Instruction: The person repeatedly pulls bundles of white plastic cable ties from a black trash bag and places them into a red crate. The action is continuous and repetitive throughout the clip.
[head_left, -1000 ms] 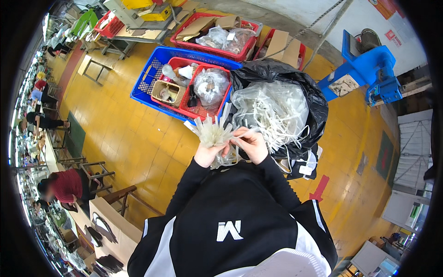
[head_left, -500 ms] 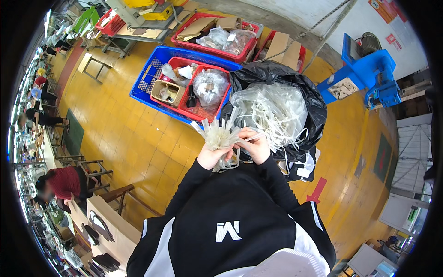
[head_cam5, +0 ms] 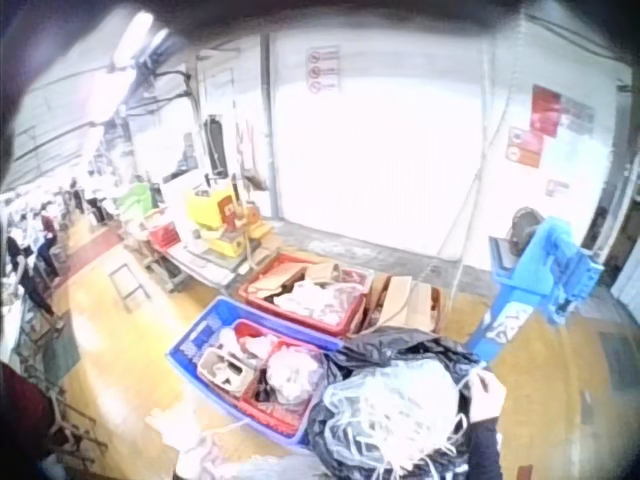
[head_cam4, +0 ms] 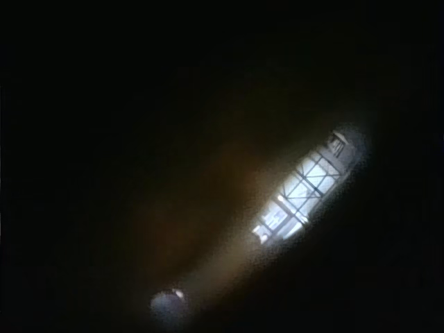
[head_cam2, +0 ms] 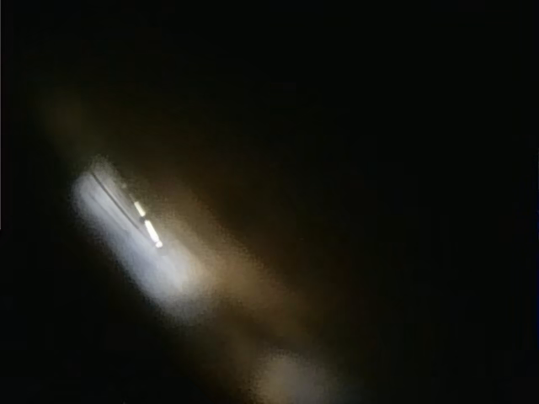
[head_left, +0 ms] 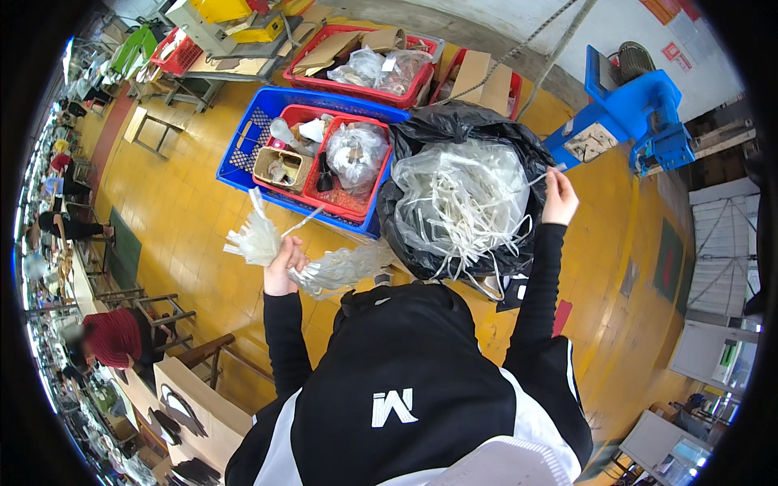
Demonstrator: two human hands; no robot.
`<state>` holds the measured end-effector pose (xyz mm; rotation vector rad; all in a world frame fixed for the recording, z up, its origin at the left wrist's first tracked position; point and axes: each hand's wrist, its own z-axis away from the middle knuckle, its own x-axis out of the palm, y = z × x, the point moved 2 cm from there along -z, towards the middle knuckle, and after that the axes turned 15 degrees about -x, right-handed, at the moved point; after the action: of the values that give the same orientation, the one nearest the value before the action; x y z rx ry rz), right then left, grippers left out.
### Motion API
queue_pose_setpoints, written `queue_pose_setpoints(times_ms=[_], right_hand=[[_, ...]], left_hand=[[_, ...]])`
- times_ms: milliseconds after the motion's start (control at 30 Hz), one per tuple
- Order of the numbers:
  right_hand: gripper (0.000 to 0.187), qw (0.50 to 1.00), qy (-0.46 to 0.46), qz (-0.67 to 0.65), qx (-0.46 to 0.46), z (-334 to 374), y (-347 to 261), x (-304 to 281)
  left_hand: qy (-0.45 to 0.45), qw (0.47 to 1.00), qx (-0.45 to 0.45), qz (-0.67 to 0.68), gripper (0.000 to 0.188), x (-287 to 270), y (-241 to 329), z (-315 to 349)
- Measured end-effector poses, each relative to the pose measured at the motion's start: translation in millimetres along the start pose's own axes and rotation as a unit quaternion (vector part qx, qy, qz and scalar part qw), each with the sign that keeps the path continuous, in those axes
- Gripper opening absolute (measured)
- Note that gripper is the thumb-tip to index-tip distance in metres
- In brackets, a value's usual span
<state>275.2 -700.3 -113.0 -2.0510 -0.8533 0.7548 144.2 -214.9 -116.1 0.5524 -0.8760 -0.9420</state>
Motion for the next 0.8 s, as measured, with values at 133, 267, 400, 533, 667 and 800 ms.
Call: queue_pose_setpoints(times_ms=[133,267,400,533,667,800], right_hand=[[0.036,0.894,-0.278,0.351,0.014,48.9,86.9,3.7],[0.02,0.912,-0.387,0.133,-0.041,115.2,81.2,54.3],[0.022,0.887,-0.367,0.27,-0.075,134.7,53.7,78.5],[0.016,0.946,-0.24,0.105,-0.189,104.9,-56.1,78.5],[0.017,0.937,-0.294,-0.152,-0.111,123.8,-140.2,95.6],[0.023,0.923,-0.297,-0.241,-0.047,147.6,-162.8,113.8]], left_hand=[[-0.004,1.0,-0.004,-0.007,0.028,2.2,3.0,1.0],[-0.01,1.0,-0.02,-0.016,0.028,12.8,-7.5,-1.2],[-0.032,0.998,-0.034,-0.046,0.027,34.9,-11.8,-2.1],[-0.061,0.996,-0.029,-0.055,0.032,52.4,-13.5,-1.0],[-0.095,0.99,0.001,-0.1,0.041,84.1,-23.5,-2.9],[-0.113,0.985,-0.008,-0.132,0.036,104.7,-30.4,-4.4]])
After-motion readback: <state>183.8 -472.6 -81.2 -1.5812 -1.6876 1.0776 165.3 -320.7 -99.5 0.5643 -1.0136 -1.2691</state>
